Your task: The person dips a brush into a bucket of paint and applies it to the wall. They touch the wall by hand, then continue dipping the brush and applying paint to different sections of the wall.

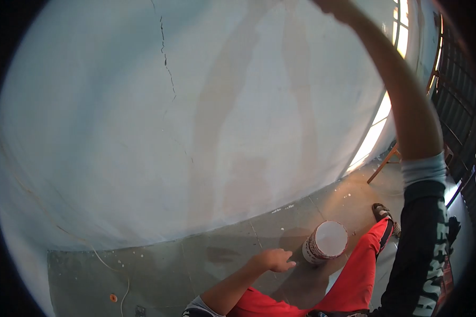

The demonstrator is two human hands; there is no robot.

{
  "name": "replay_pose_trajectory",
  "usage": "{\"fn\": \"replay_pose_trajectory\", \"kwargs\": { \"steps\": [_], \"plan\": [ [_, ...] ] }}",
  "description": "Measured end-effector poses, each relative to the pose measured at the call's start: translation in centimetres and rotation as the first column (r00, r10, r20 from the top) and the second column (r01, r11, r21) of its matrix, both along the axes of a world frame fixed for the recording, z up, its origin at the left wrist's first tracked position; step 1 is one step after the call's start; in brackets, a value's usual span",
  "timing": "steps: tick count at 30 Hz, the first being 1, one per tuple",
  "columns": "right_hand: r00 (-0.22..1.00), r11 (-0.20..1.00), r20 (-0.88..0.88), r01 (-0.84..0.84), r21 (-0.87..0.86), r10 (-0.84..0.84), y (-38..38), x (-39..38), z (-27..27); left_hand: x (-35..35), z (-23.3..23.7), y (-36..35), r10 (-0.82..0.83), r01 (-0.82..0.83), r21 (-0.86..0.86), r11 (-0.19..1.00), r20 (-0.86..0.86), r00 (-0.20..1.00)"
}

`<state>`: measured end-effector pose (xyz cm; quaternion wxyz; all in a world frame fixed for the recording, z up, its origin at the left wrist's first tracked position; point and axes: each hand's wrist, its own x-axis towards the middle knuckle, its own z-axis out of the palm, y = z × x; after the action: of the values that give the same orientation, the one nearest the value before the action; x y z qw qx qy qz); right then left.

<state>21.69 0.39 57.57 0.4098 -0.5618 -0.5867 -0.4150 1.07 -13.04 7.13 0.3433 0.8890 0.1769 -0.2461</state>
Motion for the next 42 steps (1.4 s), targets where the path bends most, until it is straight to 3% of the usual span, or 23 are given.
{"fn": "replay_pose_trajectory", "kwargs": {
  "steps": [1, 2, 3, 5, 6, 8, 11, 13, 15, 16, 19, 20, 22, 24, 26, 27, 30, 31, 32, 33, 35, 38, 42],
  "plan": [
    [0.977, 0.987, 0.201, -0.094, 0.131, 0.067, 2.5, 2.3, -2.9, -0.1, -0.2, 0.1, 0.017, -0.017, -0.002, 1.000, 0.013, 1.000],
    [0.899, 0.879, 0.354, -0.371, 0.301, 0.259, 3.7, 2.4, -4.9, -0.2, -0.3, 0.1, 0.036, -0.036, -0.005, 0.999, 0.030, 0.999],
    [0.953, 0.951, 0.002, -0.304, 0.062, 0.304, 0.4, 0.1, -9.6, -0.2, -0.3, 0.2, 0.030, -0.030, -0.009, 1.000, 0.038, 0.999],
    [0.945, 0.955, -0.164, -0.293, -0.049, 0.282, -1.3, -0.4, -16.7, 0.0, -0.2, 0.0, 0.031, -0.032, 0.009, 0.999, 0.032, 0.999],
    [0.927, 0.933, -0.342, -0.250, -0.257, 0.154, -3.5, -1.7, -18.7, 0.1, 0.2, -0.2, 0.026, -0.026, 0.004, 1.000, 0.037, 0.999],
    [0.885, 0.834, -0.457, -0.317, -0.452, 0.088, -5.2, -2.0, -22.7, 0.0, 1.4, -0.7, 0.042, -0.043, 0.028, 0.999, 0.033, 0.999],
    [0.935, 0.711, -0.348, -0.292, -0.640, 0.071, -5.9, 0.4, -27.6, 0.4, 1.6, -1.2, 0.033, -0.036, 0.079, 0.996, 0.044, 0.998],
    [0.775, 0.418, -0.582, -0.457, -0.785, -0.246, -6.3, 0.5, -27.2, 0.5, 0.8, -1.2, 0.024, -0.028, 0.082, 0.996, 0.049, 0.999],
    [0.786, 0.526, -0.609, -0.476, -0.705, -0.106, -5.8, 1.4, -24.3, 0.2, 0.5, -1.1, 0.021, -0.024, 0.083, 0.996, 0.044, 0.999],
    [0.784, 0.491, -0.599, -0.463, -0.738, -0.162, -5.1, 2.0, -20.6, 0.0, 0.7, -1.1, 0.035, -0.037, 0.078, 0.996, 0.029, 0.999],
    [0.800, 0.731, -0.599, -0.427, -0.533, 0.031, -4.8, 1.6, -9.8, -0.2, 0.8, -0.6, 0.036, -0.037, 0.065, 0.997, 0.012, 0.999],
    [0.874, 0.759, -0.463, -0.402, -0.513, 0.150, -4.5, 2.4, -6.9, -0.2, 0.6, -0.5, 0.026, -0.027, 0.051, 0.998, 0.015, 1.000],
    [0.862, 0.797, -0.482, -0.399, -0.453, 0.158, -4.3, 2.1, -1.9, -0.2, 0.4, -0.3, 0.034, -0.036, 0.045, 0.998, 0.029, 0.999],
    [0.900, 0.857, -0.392, -0.347, -0.381, 0.190, -7.1, 0.0, 0.6, 0.1, 0.3, -0.3, 0.041, -0.043, 0.035, 0.998, 0.052, 0.998],
    [0.879, 0.927, -0.451, -0.287, -0.240, 0.155, -6.3, -0.4, 2.1, 0.0, 0.1, -0.3, 0.041, -0.042, 0.023, 0.999, 0.060, 0.997],
    [0.851, 0.864, -0.434, -0.433, -0.259, 0.296, -5.3, 1.7, 2.3, -0.2, 0.0, -0.3, 0.041, -0.042, 0.017, 0.999, 0.057, 0.998],
    [0.871, 0.825, -0.161, -0.491, -0.280, 0.464, 2.7, 15.0, -1.8, -0.6, -0.5, -0.3, 0.073, -0.079, 0.042, 0.996, 0.125, 0.989],
    [0.974, 0.986, -0.184, -0.146, -0.084, 0.128, -1.4, 3.1, -7.8, -0.6, -0.4, -0.2, 0.066, -0.071, 0.042, 0.997, 0.109, 0.992],
    [0.979, 0.980, -0.045, -0.198, -0.010, 0.197, -0.2, 2.8, -13.8, -0.5, -0.4, -0.2, 0.062, -0.066, 0.044, 0.997, 0.094, 0.994],
    [0.960, 0.961, -0.044, -0.274, 0.026, 0.275, 0.0, 2.0, -19.7, -0.4, -0.5, -0.1, 0.063, -0.067, 0.043, 0.997, 0.098, 0.993],
    [0.908, 0.912, -0.381, -0.294, -0.285, 0.173, -2.9, -1.0, -26.8, -0.2, -0.8, -0.1, 0.038, -0.041, 0.052, 0.998, 0.060, 0.997],
    [0.885, 0.784, -0.442, -0.377, -0.493, 0.147, -5.9, -1.4, -32.5, 0.1, 0.4, -0.5, 0.039, -0.041, 0.060, 0.997, 0.045, 0.998],
    [0.868, 0.689, -0.476, -0.431, -0.583, 0.140, -6.3, 2.3, -32.6, 0.8, 1.0, -1.1, 0.019, -0.020, 0.068, 0.997, 0.016, 1.000]
  ]
}}
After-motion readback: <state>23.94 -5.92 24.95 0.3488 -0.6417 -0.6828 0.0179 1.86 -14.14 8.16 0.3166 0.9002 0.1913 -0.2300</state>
